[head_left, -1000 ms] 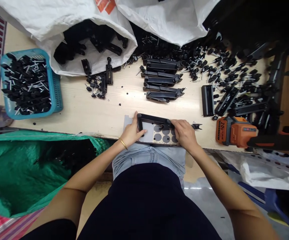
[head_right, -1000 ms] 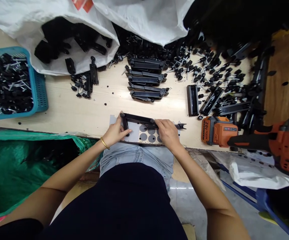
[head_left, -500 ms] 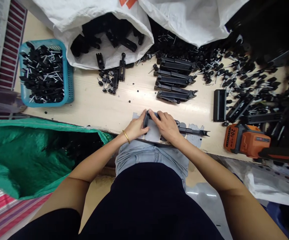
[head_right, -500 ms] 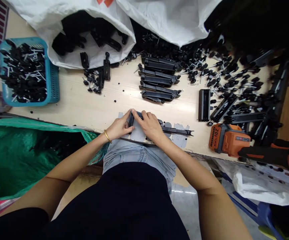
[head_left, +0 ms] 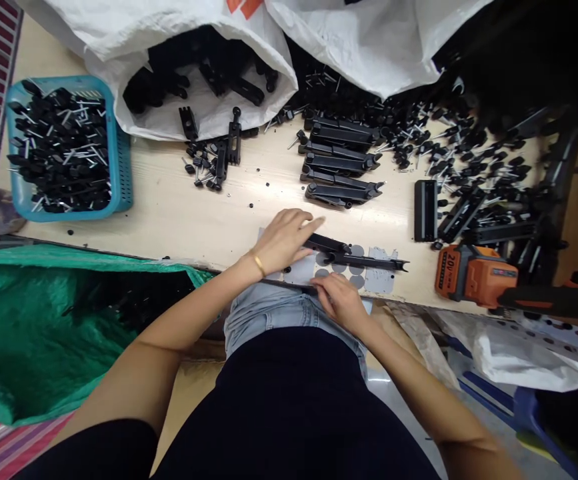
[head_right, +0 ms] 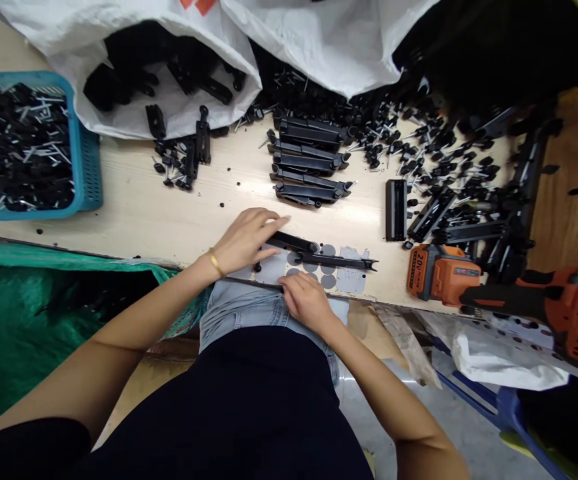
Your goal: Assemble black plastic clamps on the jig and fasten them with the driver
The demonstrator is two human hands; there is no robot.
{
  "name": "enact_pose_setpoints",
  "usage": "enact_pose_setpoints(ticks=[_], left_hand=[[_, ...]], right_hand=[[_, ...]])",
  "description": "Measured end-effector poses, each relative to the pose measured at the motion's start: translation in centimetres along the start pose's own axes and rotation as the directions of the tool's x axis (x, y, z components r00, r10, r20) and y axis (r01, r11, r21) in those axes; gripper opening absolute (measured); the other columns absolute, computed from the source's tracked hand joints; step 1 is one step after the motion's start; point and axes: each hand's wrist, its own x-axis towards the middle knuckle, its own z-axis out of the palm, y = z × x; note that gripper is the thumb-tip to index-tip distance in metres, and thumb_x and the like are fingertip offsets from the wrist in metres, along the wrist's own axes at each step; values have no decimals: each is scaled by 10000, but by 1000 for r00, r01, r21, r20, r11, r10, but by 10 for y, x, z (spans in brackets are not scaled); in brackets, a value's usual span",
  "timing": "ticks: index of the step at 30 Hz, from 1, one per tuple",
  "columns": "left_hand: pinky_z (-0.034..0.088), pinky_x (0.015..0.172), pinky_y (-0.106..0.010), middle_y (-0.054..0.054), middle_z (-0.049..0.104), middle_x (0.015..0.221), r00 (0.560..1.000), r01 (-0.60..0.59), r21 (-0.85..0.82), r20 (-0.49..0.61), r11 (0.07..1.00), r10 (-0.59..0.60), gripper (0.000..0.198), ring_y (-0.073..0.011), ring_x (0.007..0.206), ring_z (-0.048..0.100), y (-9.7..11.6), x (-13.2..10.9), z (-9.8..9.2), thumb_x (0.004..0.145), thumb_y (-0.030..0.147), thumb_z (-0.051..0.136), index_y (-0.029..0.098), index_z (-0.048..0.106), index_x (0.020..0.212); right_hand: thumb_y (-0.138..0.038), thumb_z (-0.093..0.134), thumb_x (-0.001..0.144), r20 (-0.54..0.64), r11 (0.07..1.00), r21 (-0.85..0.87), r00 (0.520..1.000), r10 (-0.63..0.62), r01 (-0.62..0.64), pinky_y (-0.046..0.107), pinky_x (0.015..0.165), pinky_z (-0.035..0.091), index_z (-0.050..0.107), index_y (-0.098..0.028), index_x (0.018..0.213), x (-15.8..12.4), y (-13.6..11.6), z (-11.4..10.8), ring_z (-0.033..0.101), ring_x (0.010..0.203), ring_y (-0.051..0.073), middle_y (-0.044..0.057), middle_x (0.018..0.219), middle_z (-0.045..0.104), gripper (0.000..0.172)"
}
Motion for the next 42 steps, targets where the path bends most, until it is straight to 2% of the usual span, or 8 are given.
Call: enact_pose_setpoints(ticks=[3,5,8,13,17,22,28,42], left_hand=[[436,929,-387,-127,641,1073,982,-72,65,181,995,59,194,-269,1061,563,6,21,10,813,174,644,108,634,995],[476,851,-349,-115,648,1033,979,-11,89,205,996,-7,129,-252,1014,587,14,20,12,835,168,613,112,621,951],[502,725,-310,-103,636,1008,981,117,60,147,991,-124,129,-225,915,615,35,0,8,874,212,569,130,579,974],[509,723,-318,-95,618,982,978,197,-296,120,935,-168,157,-224,880,633,70,-26,11,896,247,510,150,502,1019],[503,685,-304,-48,641,886,928,371,-614,261,696,-264,309,-209,793,656,83,-28,22,892,326,511,171,438,1149],[500,765,-338,-78,659,976,902,429,-761,333,487,-274,476,-243,894,652,84,-26,27,834,497,578,182,480,1177],[453,552,-270,-47,622,671,839,481,-866,500,-139,-214,716,-138,535,558,76,-9,27,773,810,371,144,601,904],[506,580,-272,-53,664,710,812,496,-865,492,-75,-315,762,-152,584,612,64,-2,38,788,773,381,120,601,1113]], right_hand=[[-233,479,907,-60,924,168,932,358,-344,336,708,519,642,-194,948,-24,5,-8,639,731,180,66,811,691,173],[-349,523,893,-165,771,373,781,602,-516,345,741,530,633,-199,958,-25,12,-14,649,774,175,68,905,694,197],[-485,599,817,-197,468,798,570,798,-380,338,776,544,575,-228,1056,-5,18,-21,657,891,167,51,1059,666,352],[-563,605,772,-34,110,987,509,860,-120,281,626,535,578,-185,739,48,8,-33,665,679,165,14,662,658,380],[-545,621,771,-217,277,959,491,844,-53,238,528,479,512,-183,545,68,-1,-40,593,509,124,-5,497,585,441],[-540,647,751,-220,330,939,568,793,-98,231,479,446,499,-183,513,71,-4,-43,532,435,104,-8,454,567,454],[-618,590,763,-127,350,886,568,813,-304,233,366,343,542,-178,574,69,-12,-39,476,386,97,15,548,626,482],[-600,612,754,-236,428,861,532,814,-274,238,499,429,573,-170,568,74,-13,-26,534,510,121,4,515,564,470]])
